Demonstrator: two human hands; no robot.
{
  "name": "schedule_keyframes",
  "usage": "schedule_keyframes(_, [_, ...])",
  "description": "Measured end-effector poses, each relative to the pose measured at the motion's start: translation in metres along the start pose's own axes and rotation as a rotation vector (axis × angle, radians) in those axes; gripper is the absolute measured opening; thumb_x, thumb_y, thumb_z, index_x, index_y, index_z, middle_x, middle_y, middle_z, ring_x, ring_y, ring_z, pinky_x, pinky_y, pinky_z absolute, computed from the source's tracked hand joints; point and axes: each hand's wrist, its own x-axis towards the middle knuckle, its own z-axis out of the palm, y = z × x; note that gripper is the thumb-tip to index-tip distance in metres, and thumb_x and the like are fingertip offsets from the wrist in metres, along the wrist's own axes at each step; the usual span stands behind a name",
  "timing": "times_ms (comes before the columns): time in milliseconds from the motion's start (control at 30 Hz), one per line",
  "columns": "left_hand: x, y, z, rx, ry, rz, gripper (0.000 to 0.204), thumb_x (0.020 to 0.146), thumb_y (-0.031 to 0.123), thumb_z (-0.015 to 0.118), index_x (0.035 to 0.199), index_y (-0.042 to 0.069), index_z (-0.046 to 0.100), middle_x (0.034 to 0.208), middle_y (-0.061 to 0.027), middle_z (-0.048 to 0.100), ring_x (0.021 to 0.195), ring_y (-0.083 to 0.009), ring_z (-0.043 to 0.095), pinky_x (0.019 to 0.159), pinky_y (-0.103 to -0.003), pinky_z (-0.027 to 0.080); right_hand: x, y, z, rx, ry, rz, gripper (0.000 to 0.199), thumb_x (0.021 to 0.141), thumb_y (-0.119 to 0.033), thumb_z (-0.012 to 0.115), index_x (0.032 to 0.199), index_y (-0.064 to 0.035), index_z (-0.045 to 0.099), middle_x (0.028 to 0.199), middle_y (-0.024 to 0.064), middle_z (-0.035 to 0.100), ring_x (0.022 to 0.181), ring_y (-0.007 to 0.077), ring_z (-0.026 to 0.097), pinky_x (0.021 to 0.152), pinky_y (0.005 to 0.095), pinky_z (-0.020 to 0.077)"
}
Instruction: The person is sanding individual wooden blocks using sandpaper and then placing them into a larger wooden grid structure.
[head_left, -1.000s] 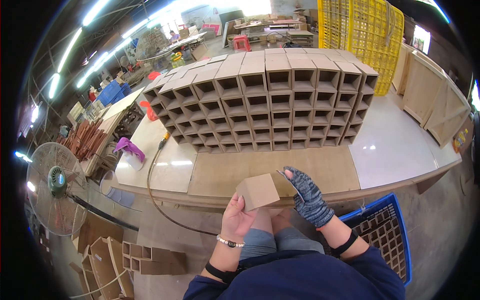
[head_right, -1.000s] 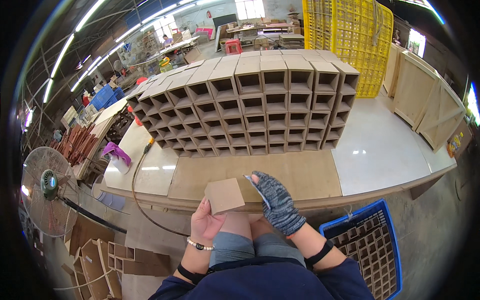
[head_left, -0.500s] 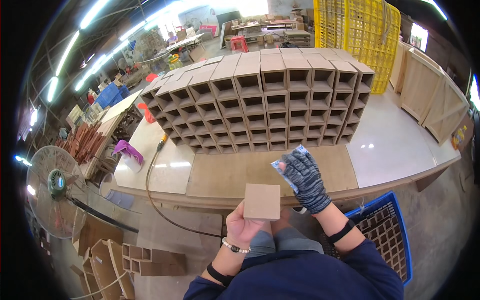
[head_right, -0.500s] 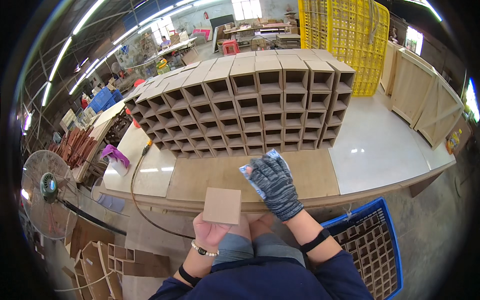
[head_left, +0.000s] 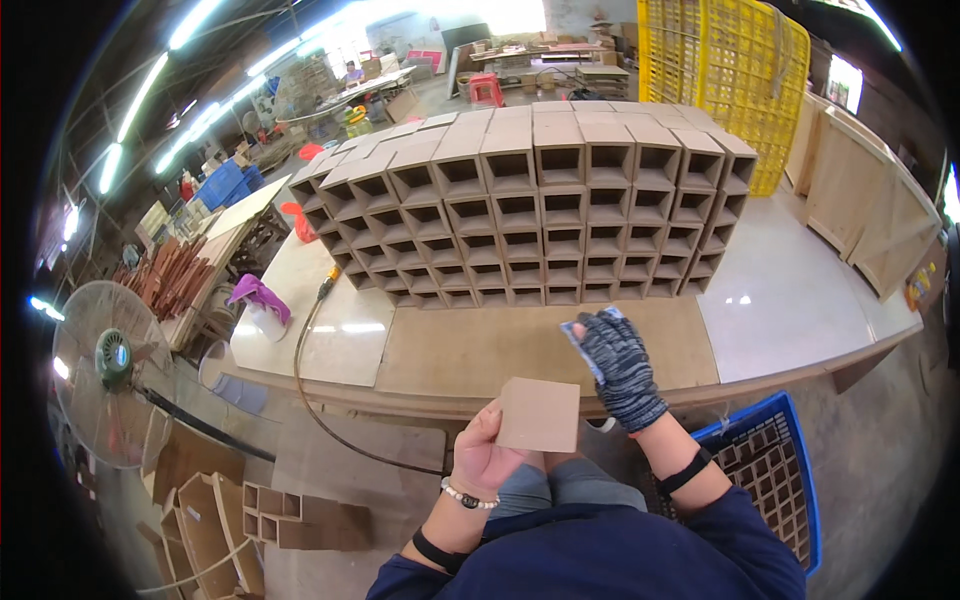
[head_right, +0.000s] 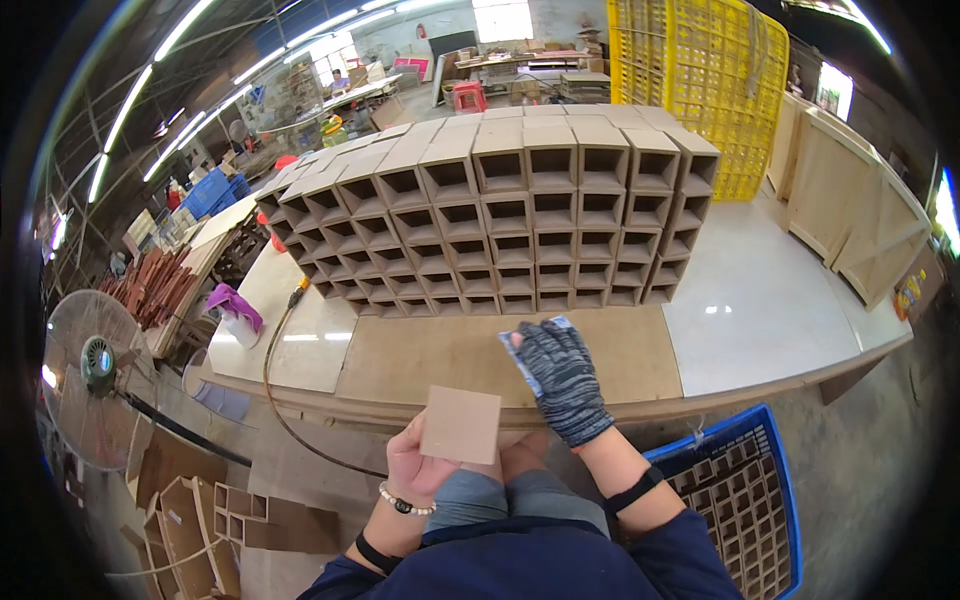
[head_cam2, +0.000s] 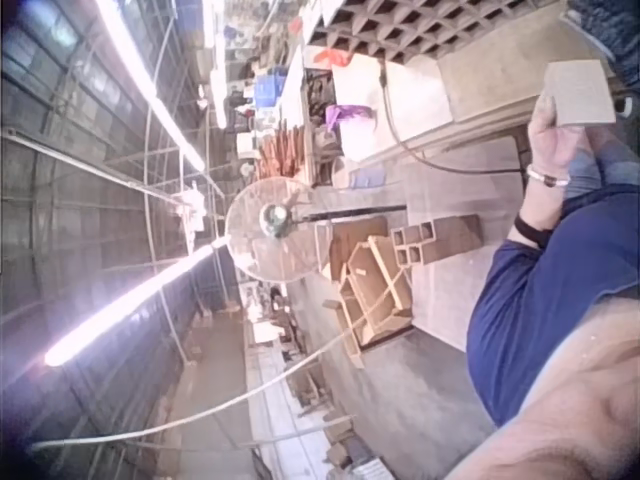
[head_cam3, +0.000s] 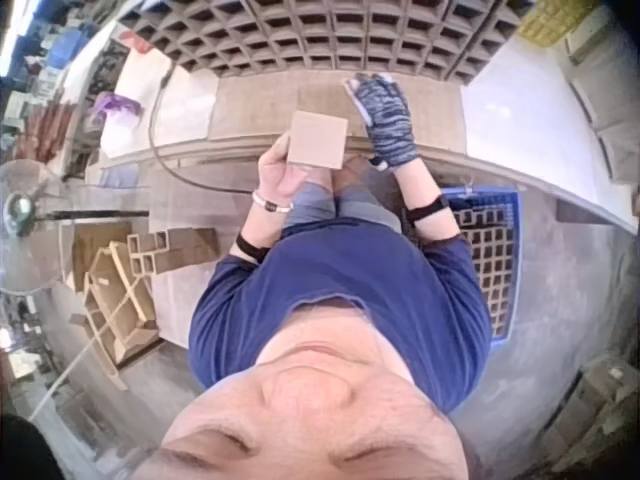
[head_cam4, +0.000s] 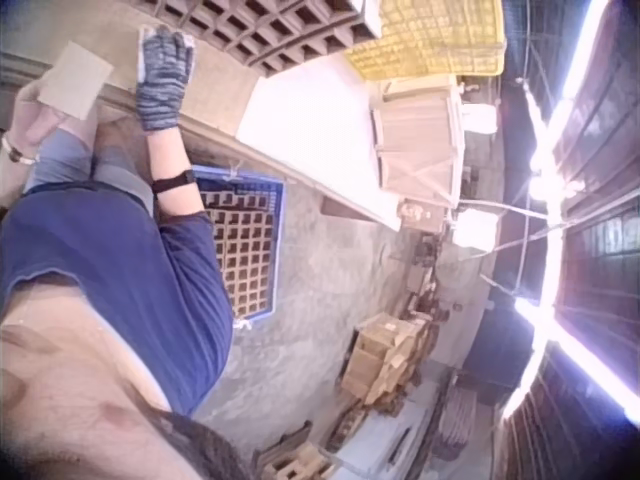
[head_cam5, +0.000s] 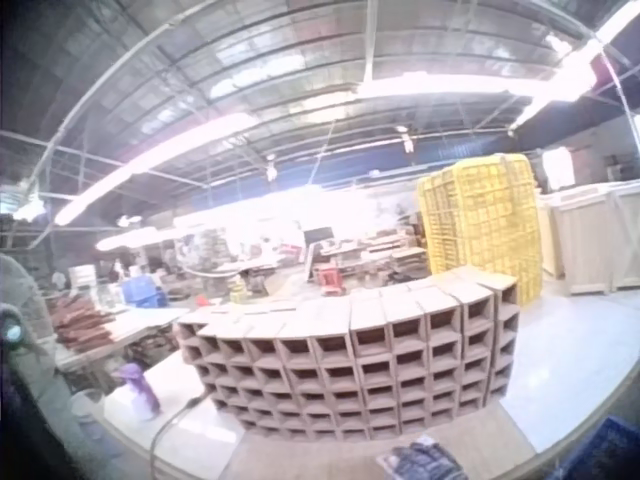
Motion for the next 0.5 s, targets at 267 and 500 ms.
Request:
schedule_keyframes(267, [0.005, 0.013, 0.035, 0.858, 0.276, 0.123, 0.037, 0.083, 0.0, 0.05, 0.119, -0.005, 0.042, 0.111, -0.0109, 0.056, 0.104, -0.0143, 0.051, 0.091, -0.027, 0.038, -0.008, 0.0, -0.024, 0.349, -0.116, 0.646, 0.071, 0.068, 0.007, 0.041, 0.135, -0.0029, 0.022, 0.131, 0.0196, 0.038, 0.121, 0.0341, 0.035, 0.096, 0.0326, 0.0354])
schedule_keyframes(500, [0.009, 0.003, 0.037, 1.292, 0.267, 0.09, 0.038, 0.083, -0.005, 0.046, 0.121, -0.005, 0.04, 0.111, -0.0106, 0.055, 0.104, -0.0125, 0.051, 0.089, -0.025, 0.038, 0.011, -0.042, -0.038, 0.266, -0.078, -0.068, 0.051, 0.072, -0.004, 0.053, 0.123, -0.007, 0.045, 0.127, 0.0157, 0.043, 0.118, 0.0315, 0.041, 0.102, 0.0421, 0.0271])
